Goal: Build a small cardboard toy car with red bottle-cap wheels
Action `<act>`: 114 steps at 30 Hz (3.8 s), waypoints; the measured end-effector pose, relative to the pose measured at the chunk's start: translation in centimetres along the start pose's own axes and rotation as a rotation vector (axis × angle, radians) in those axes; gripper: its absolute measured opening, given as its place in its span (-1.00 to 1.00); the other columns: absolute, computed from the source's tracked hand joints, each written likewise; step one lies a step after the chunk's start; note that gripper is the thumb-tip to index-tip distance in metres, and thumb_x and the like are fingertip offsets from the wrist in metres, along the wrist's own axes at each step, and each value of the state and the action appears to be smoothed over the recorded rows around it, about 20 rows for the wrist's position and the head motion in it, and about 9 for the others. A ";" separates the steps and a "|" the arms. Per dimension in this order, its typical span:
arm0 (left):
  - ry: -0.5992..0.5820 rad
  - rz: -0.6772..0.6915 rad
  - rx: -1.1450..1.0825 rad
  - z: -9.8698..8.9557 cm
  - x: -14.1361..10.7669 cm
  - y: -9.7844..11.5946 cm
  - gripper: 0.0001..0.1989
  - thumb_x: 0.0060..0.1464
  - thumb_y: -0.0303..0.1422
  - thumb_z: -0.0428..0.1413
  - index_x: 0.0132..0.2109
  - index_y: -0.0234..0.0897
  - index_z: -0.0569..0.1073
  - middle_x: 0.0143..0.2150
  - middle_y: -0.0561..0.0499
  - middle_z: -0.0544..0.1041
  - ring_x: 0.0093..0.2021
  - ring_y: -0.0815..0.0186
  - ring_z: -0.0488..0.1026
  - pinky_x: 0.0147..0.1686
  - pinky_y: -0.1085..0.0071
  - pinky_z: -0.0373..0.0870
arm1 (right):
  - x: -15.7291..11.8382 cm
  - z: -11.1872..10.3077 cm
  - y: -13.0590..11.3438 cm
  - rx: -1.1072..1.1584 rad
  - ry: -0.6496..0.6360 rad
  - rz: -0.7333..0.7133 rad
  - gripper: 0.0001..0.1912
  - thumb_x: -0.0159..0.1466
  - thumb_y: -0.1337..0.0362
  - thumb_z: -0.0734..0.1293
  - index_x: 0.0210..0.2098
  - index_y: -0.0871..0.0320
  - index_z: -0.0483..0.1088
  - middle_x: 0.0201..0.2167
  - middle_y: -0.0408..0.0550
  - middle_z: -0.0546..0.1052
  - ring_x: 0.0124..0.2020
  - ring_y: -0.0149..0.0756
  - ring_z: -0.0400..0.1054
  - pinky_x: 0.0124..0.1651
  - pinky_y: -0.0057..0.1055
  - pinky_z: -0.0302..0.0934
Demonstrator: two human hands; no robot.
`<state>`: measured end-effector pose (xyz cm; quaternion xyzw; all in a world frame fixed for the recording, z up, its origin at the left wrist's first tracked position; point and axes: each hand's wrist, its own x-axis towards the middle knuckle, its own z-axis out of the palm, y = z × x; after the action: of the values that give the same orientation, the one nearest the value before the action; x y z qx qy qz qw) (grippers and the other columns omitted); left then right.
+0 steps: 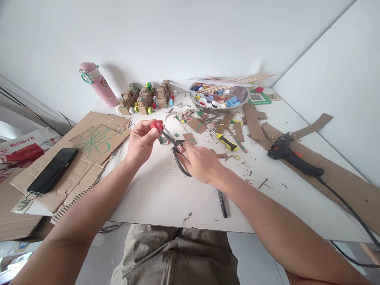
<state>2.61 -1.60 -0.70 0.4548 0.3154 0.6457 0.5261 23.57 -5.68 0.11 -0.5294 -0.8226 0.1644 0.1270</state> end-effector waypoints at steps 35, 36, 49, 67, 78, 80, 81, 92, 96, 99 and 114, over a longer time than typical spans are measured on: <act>0.045 0.159 0.127 -0.4 0.4 0.6 -0.44 -0.37 0.02 0.64 -0.31 -0.16 0.64 -0.26 0.00 0.75 -0.18 0.19 0.73 -0.11 0.25 0.70 | -0.6 -1.6 -1.8 1.456 -0.473 -0.047 -0.31 0.20 -0.41 0.50 -0.41 0.07 0.29 -0.67 -0.39 0.18 -0.70 -0.55 -0.12 -0.65 -0.44 -0.36; 0.039 0.144 0.108 -0.4 0.4 0.6 -0.45 -0.36 0.02 0.64 -0.30 -0.16 0.64 -0.25 0.01 0.75 -0.18 0.19 0.73 -0.11 0.25 0.70 | -0.6 -1.5 -1.9 1.470 -0.483 -0.059 -0.31 0.21 -0.41 0.49 -0.41 0.07 0.28 -0.67 -0.39 0.17 -0.70 -0.56 -0.13 -0.65 -0.45 -0.37; -0.034 -0.057 0.010 -0.3 0.3 0.1 -0.40 -0.30 0.10 0.60 -0.19 -0.14 0.66 -0.19 0.03 0.75 -0.13 0.19 0.75 0.01 0.21 0.75 | 0.1 -2.0 1.6 0.638 -0.036 -0.081 -0.46 0.45 -0.32 0.19 -0.36 -0.03 0.12 -0.55 -0.24 0.27 -0.55 -0.30 0.14 -0.44 -0.33 0.00; -0.054 -0.035 0.052 0.3 -0.3 -0.1 -0.40 -0.33 0.10 0.60 -0.30 -0.16 0.57 -0.28 0.05 0.72 -0.27 0.27 0.70 -0.17 0.27 0.76 | -0.2 -3.4 -1.5 -0.304 -0.102 0.038 -0.71 0.53 0.14 0.14 -0.02 0.15 0.41 -0.39 0.13 0.68 -0.36 0.07 0.57 -0.35 -0.28 0.00; -0.052 -0.020 0.070 0.2 -0.3 0.7 -0.42 -0.35 0.08 0.62 -0.31 -0.15 0.60 -0.31 0.05 0.72 -0.30 0.26 0.70 -0.19 0.27 0.75 | -0.2 -3.6 -1.0 -0.202 -0.054 0.018 -0.72 0.52 0.06 0.17 -0.10 0.06 0.42 -0.44 0.05 0.63 -0.39 0.02 0.53 -0.37 -0.30 0.01; -0.044 -0.017 0.076 0.2 -0.2 0.7 -0.41 -0.36 0.09 0.61 -0.31 -0.15 0.60 -0.32 0.06 0.71 -0.32 0.26 0.70 -0.20 0.26 0.75 | -0.1 -3.1 -0.4 -0.130 -0.038 -0.001 -0.71 0.52 0.02 0.18 -0.19 0.02 0.40 -0.48 -0.01 0.58 -0.43 -0.05 0.49 -0.37 -0.32 0.03; -0.041 -0.016 0.079 0.2 -0.2 0.7 -0.41 -0.36 0.09 0.61 -0.32 -0.15 0.59 -0.32 0.05 0.71 -0.31 0.26 0.70 -0.21 0.26 0.75 | 0.0 -2.7 -0.1 -0.090 -0.030 -0.002 -0.71 0.51 0.01 0.19 -0.24 0.01 0.38 -0.50 -0.04 0.55 -0.46 -0.08 0.45 -0.38 -0.33 0.03; -0.046 0.008 0.090 0.0 0.1 0.9 -0.40 -0.37 0.08 0.62 -0.33 -0.18 0.58 -0.31 0.03 0.72 -0.29 0.24 0.69 -0.22 0.26 0.71 | -0.2 -2.6 0.3 0.867 -0.300 -0.027 -0.28 0.24 -0.52 0.32 -0.44 0.01 0.18 -0.54 -0.29 0.19 -0.56 -0.42 0.00 -0.49 -0.38 -0.04; -0.054 0.009 0.090 -0.3 0.3 1.1 -0.39 -0.38 0.07 0.63 -0.31 -0.18 0.59 -0.30 0.01 0.72 -0.26 0.22 0.70 -0.18 0.23 0.72 | -0.3 -3.0 -0.6 1.122 -0.447 -0.017 -0.24 0.13 -0.54 0.41 -0.46 0.01 0.17 -0.57 -0.34 0.10 -0.58 -0.46 -0.06 -0.52 -0.38 -0.13; -0.059 -0.002 0.084 -0.4 0.3 1.0 -0.38 -0.38 0.08 0.63 -0.29 -0.17 0.59 -0.28 0.00 0.73 -0.22 0.20 0.72 -0.15 0.23 0.73 | -0.2 -2.5 -0.6 1.072 -0.440 -0.052 -0.26 0.22 -0.56 0.30 -0.43 0.00 0.18 -0.58 -0.31 0.14 -0.59 -0.41 0.00 -0.51 -0.37 -0.08; -0.051 -0.047 0.071 0.3 -0.6 0.2 -0.41 -0.33 0.12 0.60 -0.29 -0.15 0.60 -0.28 0.03 0.73 -0.28 0.22 0.72 -0.17 0.25 0.75 | -0.3 -4.1 -2.9 -0.306 -0.152 0.107 -0.70 0.53 0.16 0.16 0.02 0.20 0.43 -0.34 0.22 0.69 -0.26 0.16 0.61 -0.33 -0.25 0.01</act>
<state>2.86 -2.20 -0.58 0.4819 0.3352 0.6098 0.5325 22.89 -6.49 4.98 -0.5716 -0.8159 0.0835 -0.0264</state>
